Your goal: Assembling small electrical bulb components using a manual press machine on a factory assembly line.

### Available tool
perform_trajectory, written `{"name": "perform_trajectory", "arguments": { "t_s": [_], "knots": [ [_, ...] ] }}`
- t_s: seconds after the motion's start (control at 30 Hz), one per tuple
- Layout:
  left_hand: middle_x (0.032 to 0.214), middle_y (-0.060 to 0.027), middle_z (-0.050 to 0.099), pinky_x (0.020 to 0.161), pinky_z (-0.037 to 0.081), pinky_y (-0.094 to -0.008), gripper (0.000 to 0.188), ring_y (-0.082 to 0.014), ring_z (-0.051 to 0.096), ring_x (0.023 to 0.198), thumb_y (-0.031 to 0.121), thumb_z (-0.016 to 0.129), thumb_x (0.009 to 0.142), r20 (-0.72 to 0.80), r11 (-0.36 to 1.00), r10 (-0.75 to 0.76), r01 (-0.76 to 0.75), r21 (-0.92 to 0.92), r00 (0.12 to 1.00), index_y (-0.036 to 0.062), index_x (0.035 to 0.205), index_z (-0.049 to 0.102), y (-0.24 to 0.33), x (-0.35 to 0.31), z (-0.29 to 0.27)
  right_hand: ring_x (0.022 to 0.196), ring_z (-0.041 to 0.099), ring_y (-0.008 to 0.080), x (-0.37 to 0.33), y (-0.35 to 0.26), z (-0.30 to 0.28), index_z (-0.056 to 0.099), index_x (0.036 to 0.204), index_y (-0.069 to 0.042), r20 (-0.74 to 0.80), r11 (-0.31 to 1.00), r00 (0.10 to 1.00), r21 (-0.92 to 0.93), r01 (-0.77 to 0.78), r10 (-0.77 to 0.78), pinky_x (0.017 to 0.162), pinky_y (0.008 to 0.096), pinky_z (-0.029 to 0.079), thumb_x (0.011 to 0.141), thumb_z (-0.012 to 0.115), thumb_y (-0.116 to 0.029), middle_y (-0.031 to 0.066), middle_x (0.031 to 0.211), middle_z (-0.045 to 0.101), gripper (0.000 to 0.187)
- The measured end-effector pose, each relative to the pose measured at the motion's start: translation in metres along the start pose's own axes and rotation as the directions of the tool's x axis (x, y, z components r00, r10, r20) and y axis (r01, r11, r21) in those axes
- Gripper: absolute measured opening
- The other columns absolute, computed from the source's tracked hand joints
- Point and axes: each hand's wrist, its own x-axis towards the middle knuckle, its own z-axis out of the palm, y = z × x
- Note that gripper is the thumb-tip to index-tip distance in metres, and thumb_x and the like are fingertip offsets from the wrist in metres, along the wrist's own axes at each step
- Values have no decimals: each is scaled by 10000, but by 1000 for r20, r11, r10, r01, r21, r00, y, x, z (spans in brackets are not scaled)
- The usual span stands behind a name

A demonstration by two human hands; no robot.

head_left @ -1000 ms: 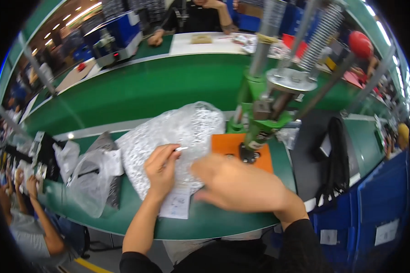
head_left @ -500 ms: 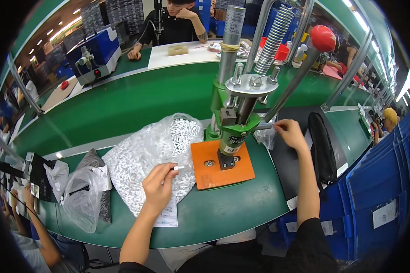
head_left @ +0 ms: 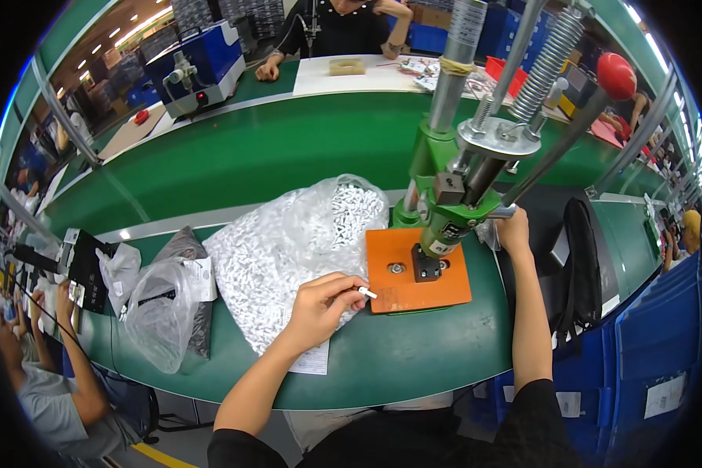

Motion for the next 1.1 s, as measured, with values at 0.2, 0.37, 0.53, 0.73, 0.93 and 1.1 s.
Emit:
{"name": "perform_trajectory", "arguments": {
  "t_s": [0.2,0.37,0.53,0.73,0.93,1.1],
  "knots": [
    [792,-99,645,648,514,-253,135,-147,638,697,-83,573,854,-11,1000,16,-16,16,1000,-74,959,657,0,-1,-4,604,591,285,1,-23,-46,611,893,8,-381,990,920,67,125,-91,549,384,451,952,542,-182,175,716,610,210],
    [778,-95,651,646,518,-253,137,-147,636,689,-79,584,852,4,999,44,-44,-9,999,-62,962,664,7,-3,-1,504,412,133,-32,-77,-100,460,854,-46,-717,468,689,649,599,112,435,217,320,997,473,-243,48,663,429,244],
    [823,-106,667,668,529,-257,154,-143,636,706,-45,559,901,58,958,-127,137,-252,990,-73,1009,664,0,-6,1,630,656,203,-103,-166,-73,546,720,-62,-337,169,548,716,677,-765,493,278,508,934,581,-158,133,769,663,237],
    [825,-102,660,670,526,-256,173,-142,623,711,-19,555,922,302,855,-250,356,-376,920,-76,1048,659,-2,-6,6,806,682,235,-128,-185,-42,647,772,4,131,313,555,917,246,-821,704,317,544,784,722,-10,156,982,691,77],
    [894,-75,642,688,507,-240,216,-121,610,755,-7,549,931,304,914,-248,326,-241,920,-48,1115,654,-6,-4,5,894,686,247,-131,-184,-39,660,802,22,196,328,582,935,131,-789,772,322,545,799,693,26,156,1000,694,34],
    [956,-53,560,726,480,-218,282,-112,583,820,-35,530,929,273,939,-192,257,-228,943,-18,1195,622,-5,-6,5,939,689,269,-130,-185,-38,643,809,34,202,360,619,923,139,-759,815,324,546,814,676,28,174,1056,688,33]
  ]
}}
